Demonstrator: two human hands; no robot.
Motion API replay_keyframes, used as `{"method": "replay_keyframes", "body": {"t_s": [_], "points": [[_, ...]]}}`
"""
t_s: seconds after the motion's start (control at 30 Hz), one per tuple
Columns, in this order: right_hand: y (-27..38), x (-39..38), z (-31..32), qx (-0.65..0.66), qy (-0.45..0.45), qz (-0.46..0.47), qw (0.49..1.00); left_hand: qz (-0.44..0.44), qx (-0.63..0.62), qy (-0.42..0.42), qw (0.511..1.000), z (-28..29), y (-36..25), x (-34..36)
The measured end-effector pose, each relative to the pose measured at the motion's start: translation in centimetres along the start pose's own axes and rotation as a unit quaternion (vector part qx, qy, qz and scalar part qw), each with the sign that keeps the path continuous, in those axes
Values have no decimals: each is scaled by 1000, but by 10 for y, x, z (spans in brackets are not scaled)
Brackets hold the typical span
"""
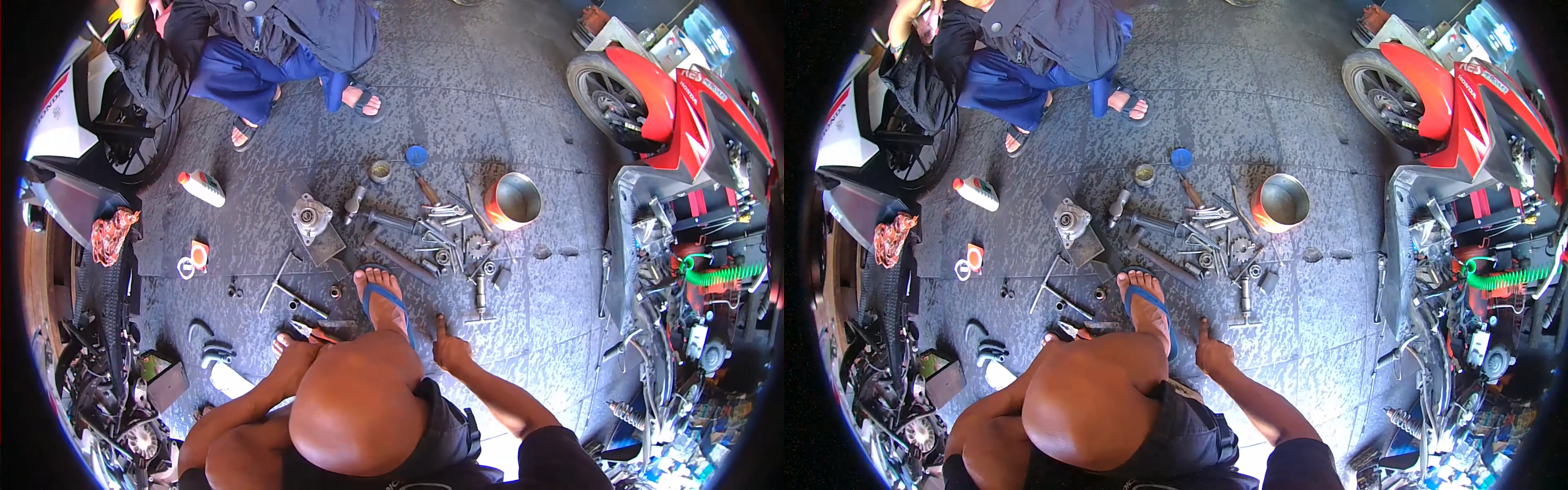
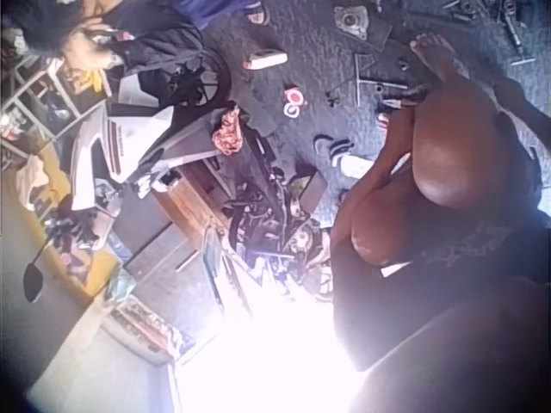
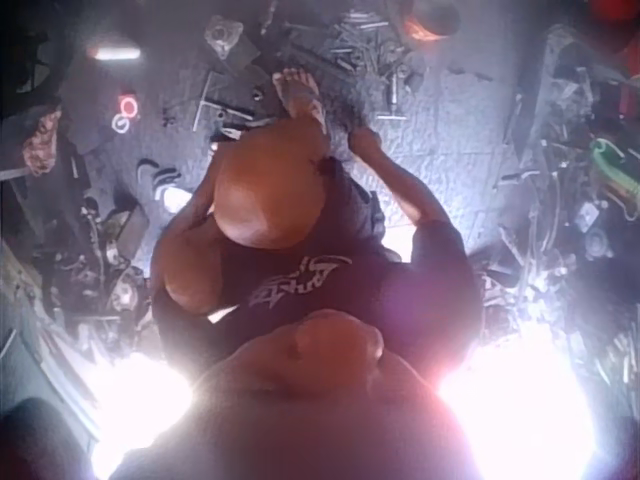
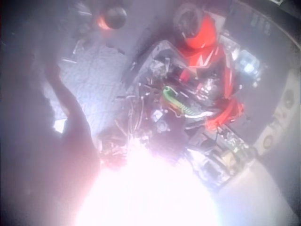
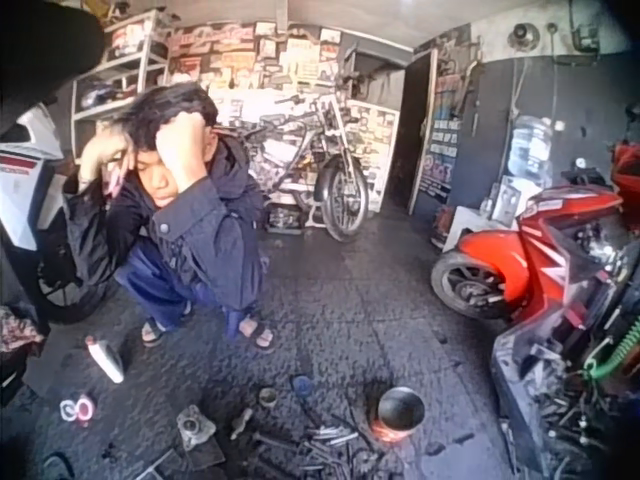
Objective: The person cleans and handles a mechanical part, using a tool to tap it, and wipes various small metal components by hand.
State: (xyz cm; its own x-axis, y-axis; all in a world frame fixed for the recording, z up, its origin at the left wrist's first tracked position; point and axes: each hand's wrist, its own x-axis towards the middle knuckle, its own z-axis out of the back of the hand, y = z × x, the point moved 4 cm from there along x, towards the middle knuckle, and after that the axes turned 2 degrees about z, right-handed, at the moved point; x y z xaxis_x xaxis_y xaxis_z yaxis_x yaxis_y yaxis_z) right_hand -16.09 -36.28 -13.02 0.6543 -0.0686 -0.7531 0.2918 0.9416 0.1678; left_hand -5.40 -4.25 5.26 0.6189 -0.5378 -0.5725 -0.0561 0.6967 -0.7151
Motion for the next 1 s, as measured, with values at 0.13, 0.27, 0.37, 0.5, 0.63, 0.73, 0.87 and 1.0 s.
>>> {"method": "replay_keyframes", "body": {"t_s": [0.13, 0.27, 0.37, 0.5, 0.63, 0.73, 0.87, 1.0], "points": [[-7, -4, -2, 27, -21, 11, 999, 14, 50, -6, 999, 11, -6, 16], [-11, -10, -6, 67, -49, 27, 996, 52, 35, -73, 995, 13, 20, 38], [-13, -5, -14, 83, -53, 20, 995, 107, -28, -129, 985, 16, 70, 52], [-14, -4, -15, 119, -37, 14, 992, 182, -239, -281, 911, 21, 128, 51], [-11, -7, -6, 130, -8, 10, 991, 261, -147, -406, 863, 21, 175, 27], [-12, -4, 0, 100, 2, -4, 995, 300, -130, -444, 834, -3, 225, 5], [-15, -2, 23, 92, -108, 46, 989, 342, -278, -466, 767, -49, 255, -32], [-13, 31, 65, 136, -240, 95, 956, 347, -255, -495, 755, -104, 256, -81]]}}
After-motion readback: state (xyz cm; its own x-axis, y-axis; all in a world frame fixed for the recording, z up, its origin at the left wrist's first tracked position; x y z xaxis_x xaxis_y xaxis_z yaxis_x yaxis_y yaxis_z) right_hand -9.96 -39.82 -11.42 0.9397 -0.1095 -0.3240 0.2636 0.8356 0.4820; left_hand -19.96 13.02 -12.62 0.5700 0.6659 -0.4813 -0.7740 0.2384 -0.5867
